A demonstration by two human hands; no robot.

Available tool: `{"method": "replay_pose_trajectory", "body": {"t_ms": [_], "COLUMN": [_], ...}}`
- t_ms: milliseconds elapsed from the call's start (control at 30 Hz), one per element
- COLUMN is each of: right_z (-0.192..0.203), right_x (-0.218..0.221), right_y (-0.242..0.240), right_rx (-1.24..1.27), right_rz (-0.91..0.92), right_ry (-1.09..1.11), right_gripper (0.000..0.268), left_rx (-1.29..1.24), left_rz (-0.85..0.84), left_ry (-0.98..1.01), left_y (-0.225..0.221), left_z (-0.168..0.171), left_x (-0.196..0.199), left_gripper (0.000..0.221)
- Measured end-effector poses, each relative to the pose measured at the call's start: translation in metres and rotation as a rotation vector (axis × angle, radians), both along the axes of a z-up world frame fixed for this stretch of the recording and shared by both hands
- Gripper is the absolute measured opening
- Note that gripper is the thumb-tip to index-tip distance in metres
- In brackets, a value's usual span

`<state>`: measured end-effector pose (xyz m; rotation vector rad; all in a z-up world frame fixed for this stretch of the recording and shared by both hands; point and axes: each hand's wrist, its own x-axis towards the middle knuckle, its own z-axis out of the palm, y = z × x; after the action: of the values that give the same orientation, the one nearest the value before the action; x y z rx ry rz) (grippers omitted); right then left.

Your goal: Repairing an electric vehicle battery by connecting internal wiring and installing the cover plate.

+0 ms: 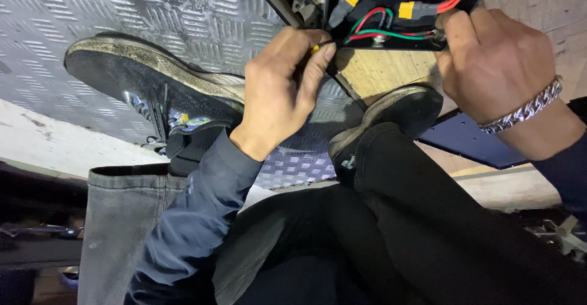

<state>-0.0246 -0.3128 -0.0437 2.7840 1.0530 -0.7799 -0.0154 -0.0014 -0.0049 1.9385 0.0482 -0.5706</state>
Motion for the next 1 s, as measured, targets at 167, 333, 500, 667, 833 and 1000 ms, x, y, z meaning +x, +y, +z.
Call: {"method": "replay_pose_trajectory", "body": {"t_ms": [167,333,500,667,833,1000], "right_z": [-0.002,-0.004,0.007,0.007,0.007,0.006], "right_x": [-0.004,-0.007,0.002,0.0,-0.004,-0.008], "right_y": [-0.003,-0.005,-0.002,-0.009,-0.001,0.0], "right_rx": [0.002,-0.014,-0.106,-0.106,-0.074,-0.024], "right_rz": [0.027,0.013,0.108,0.105,0.055,0.023], "right_ry": [-0.049,-0.066,-0.12,-0.107,-0.106,-0.133], "right_gripper": [0.031,0.033,0.027,0.032,0.019,0.014], "left_rx": [-0.152,-0.501,-0.478,0.111,0.179,0.121], "left_rz": [0.222,0.562,0.568,-0.032,-0.215,-0.184], "left_ry": [0.289,0.67,0.63,-0.022,0.013,-0.145], "left_y": [-0.005,-0.01,-0.012,-0.008,-0.005,-0.004], "left_z": [-0.004,-0.008,-0.006,0.01,0.006,0.006], "left_x": [-0.001,-0.003,-0.009,0.005,-0.002,0.001], "left_gripper": [0.01,0.014,0.022,0.018,0.021,0.015]}}
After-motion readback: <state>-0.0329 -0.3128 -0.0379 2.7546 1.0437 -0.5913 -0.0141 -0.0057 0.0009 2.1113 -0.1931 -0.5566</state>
